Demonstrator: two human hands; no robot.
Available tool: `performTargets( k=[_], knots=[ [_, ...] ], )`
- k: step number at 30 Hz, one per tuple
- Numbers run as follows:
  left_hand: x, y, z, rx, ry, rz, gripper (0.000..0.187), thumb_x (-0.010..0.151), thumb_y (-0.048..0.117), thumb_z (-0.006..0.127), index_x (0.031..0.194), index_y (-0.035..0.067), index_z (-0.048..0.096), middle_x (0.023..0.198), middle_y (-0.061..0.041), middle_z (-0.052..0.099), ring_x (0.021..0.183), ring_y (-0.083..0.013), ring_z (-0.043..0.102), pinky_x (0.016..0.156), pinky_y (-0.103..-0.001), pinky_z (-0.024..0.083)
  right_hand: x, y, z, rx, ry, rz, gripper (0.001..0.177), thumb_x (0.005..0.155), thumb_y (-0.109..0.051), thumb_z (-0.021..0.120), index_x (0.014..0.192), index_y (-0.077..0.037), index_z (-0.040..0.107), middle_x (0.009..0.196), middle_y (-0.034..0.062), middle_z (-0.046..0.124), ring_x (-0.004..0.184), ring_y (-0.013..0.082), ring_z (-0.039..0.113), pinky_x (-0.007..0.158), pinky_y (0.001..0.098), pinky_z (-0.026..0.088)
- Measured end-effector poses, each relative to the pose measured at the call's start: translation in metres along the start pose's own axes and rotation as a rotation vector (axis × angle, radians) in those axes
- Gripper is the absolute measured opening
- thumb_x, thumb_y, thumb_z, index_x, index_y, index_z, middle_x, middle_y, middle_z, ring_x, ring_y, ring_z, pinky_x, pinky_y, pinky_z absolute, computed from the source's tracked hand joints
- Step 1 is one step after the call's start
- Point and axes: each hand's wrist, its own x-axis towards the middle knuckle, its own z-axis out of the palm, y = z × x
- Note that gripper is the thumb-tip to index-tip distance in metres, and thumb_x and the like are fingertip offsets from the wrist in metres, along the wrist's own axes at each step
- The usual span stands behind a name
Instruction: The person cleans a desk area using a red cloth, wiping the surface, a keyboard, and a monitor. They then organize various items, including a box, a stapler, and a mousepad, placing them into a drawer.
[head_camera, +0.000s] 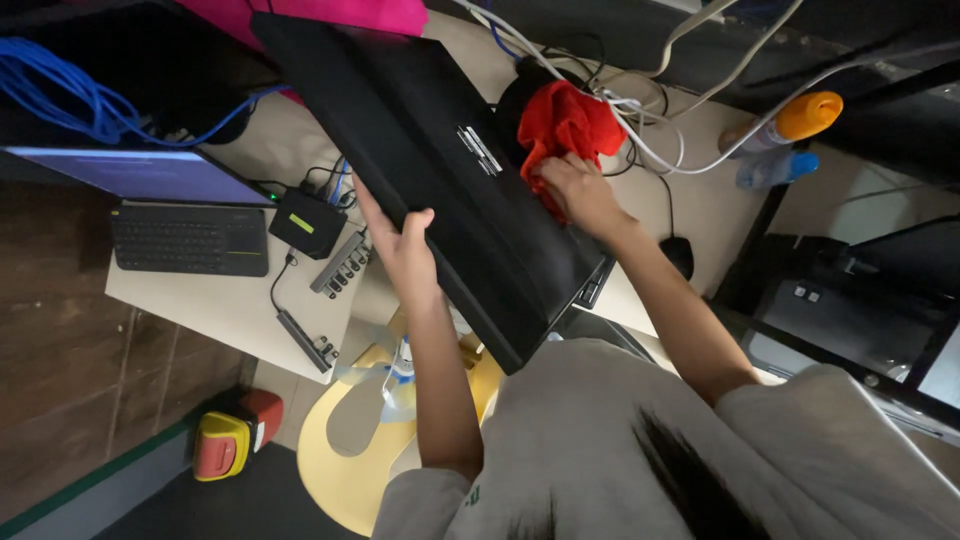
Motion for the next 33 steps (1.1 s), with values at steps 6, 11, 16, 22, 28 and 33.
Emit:
performTargets(
  k=[6,11,16,22,28,33],
  knots=[
    [0.007,0.006,-0.006,-0.055,-0.016,-0.049,0.097,0.073,-0.003,0.057,0.164,0.003,0.025,0.161,-0.018,0.040,0.145,-0.0326,0.045,0.123,-0.038,0.034,-0.001,0.014,-0.055,0.275,-0.433,-0.100,0.031,0.085,-0.010,0.067,0.116,-0.013,0.072,0.114,0.0028,0.075,0.103,0.0290,0.063,0.095,0.0415,0.053],
    [0.010,0.004,-0.010,-0.090,-0.041,0.002,0.092,0.077,-0.004,0.056,0.164,0.003,0.029,0.162,-0.018,0.041,0.146,-0.0310,0.045,0.124,-0.036,0.033,-0.006,-0.003,-0.101,0.761,-0.182,0.539,0.026,0.109,-0.016,0.053,0.133,-0.014,0.064,0.127,0.0090,0.067,0.120,0.0255,0.063,0.104,0.0387,0.049],
    [0.014,-0.004,-0.011,-0.103,-0.011,-0.028,0.092,0.074,-0.004,0.057,0.162,0.002,0.031,0.157,-0.018,0.045,0.141,-0.0306,0.048,0.119,-0.035,0.037,-0.038,-0.020,-0.058,0.727,-0.304,0.118,0.050,0.091,-0.002,0.052,0.141,-0.009,0.058,0.143,0.0125,0.057,0.135,0.0321,0.049,0.114,0.0458,0.032],
    [0.022,-0.033,-0.019,-0.179,-0.049,0.067,0.091,0.075,-0.008,0.059,0.162,-0.002,0.032,0.158,-0.020,0.045,0.140,-0.0311,0.050,0.121,-0.035,0.037,-0.053,-0.029,-0.036,0.278,-0.161,0.058,0.058,0.075,-0.004,0.077,0.131,-0.009,0.062,0.129,0.0104,0.064,0.125,0.0328,0.052,0.110,0.0481,0.040],
    [0.017,-0.022,-0.005,-0.146,-0.046,0.051,0.094,0.073,-0.006,0.059,0.162,0.000,0.029,0.160,-0.019,0.042,0.143,-0.0309,0.048,0.122,-0.035,0.035,-0.045,-0.026,-0.041,0.225,-0.163,0.026,0.056,0.074,-0.005,0.079,0.127,-0.005,0.061,0.124,0.0119,0.064,0.121,0.0353,0.053,0.107,0.0469,0.045],
    [0.020,-0.027,-0.005,-0.132,-0.062,0.103,0.095,0.073,-0.007,0.059,0.163,-0.001,0.028,0.162,-0.019,0.041,0.147,-0.0306,0.045,0.125,-0.034,0.033,-0.086,-0.024,-0.015,0.125,0.068,0.241,0.057,0.076,0.001,0.073,0.131,0.003,0.059,0.132,0.0220,0.058,0.127,0.0459,0.047,0.105,0.0491,0.044]
  ],
)
